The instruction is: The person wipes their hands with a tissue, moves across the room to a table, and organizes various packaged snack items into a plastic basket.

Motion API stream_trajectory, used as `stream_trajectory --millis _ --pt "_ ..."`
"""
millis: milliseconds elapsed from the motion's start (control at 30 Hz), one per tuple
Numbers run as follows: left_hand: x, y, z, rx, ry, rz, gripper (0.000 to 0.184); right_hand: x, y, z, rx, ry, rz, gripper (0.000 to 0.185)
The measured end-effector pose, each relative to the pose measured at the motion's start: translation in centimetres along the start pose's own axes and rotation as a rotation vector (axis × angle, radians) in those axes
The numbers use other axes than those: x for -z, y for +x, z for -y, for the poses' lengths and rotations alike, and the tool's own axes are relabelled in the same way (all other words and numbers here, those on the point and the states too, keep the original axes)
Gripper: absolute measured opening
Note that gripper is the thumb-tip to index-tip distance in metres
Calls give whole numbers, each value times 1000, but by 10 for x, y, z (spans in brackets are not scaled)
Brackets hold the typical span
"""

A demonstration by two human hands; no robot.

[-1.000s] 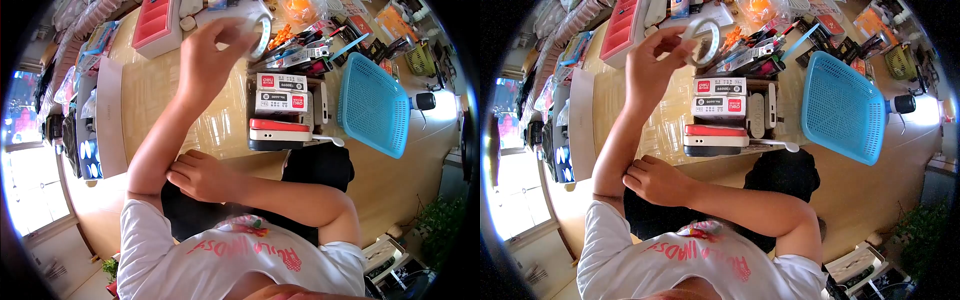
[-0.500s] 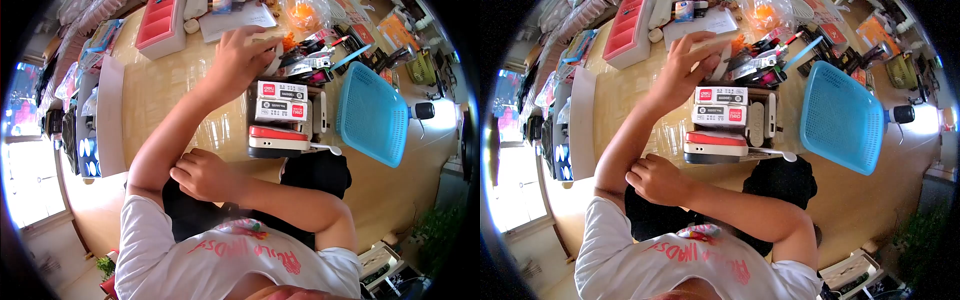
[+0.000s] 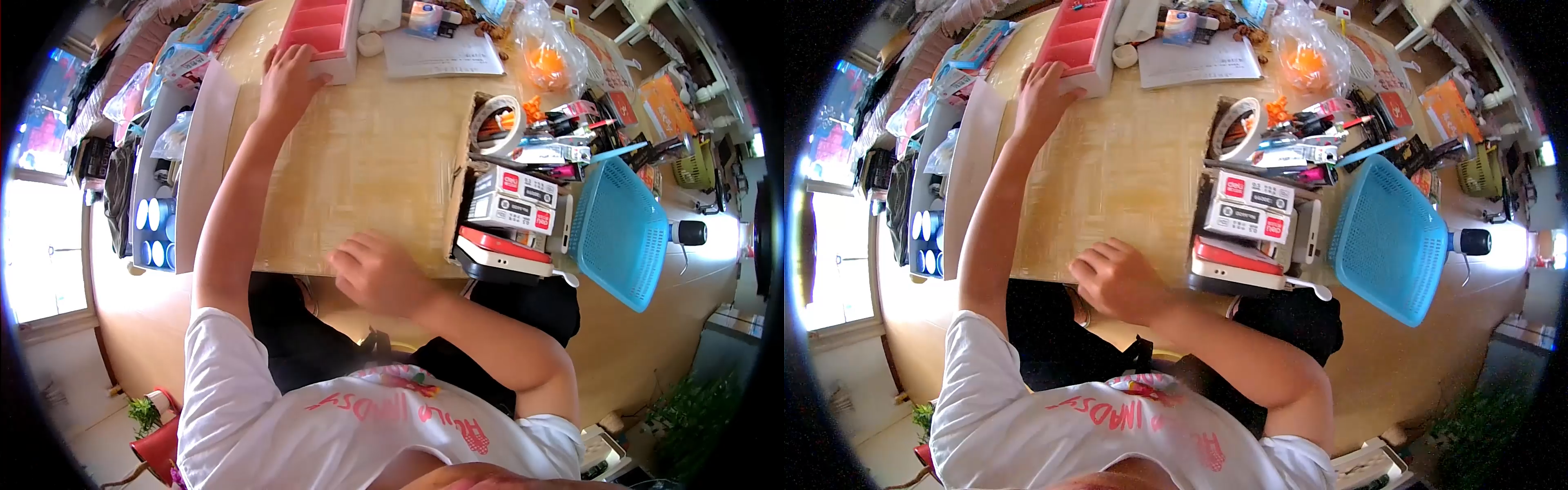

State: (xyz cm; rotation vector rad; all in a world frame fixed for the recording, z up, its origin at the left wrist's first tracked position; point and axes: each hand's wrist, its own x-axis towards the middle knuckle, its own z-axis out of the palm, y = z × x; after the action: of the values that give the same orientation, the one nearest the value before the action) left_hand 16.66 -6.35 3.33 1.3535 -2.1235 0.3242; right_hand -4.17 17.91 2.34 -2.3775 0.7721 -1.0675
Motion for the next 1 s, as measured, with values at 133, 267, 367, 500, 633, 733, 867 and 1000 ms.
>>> stream_trajectory --millis 133,267,367,500,633,733,867,1000 --pt "17 -13 -13 -41 -46 37 35 12 10 -8 -26 -22 -48 18" --pt "46 -40 -40 -12 -58 147 31 16 13 -20 -73 -75 -54 28" --pt "65 -63 -59 -13 -57 205 28 15 16 -21 -141 -62 -128 34" --pt "96 -94 -85 -23 -21 304 25 17 22 -15 -184 -31 -227 45" --pt "126 -127 -114 -28 -108 382 23 14 26 -11 -257 31 -300 47" --pt "144 -154 -137 -125 -127 436 19 15 28 -6 -397 240 -312 50" --pt "158 -171 -161 -217 -160 582 16 9 32 4 -589 527 -320 59" --pt "174 -171 -170 -316 -209 657 33 12 46 12 -680 633 -246 68"
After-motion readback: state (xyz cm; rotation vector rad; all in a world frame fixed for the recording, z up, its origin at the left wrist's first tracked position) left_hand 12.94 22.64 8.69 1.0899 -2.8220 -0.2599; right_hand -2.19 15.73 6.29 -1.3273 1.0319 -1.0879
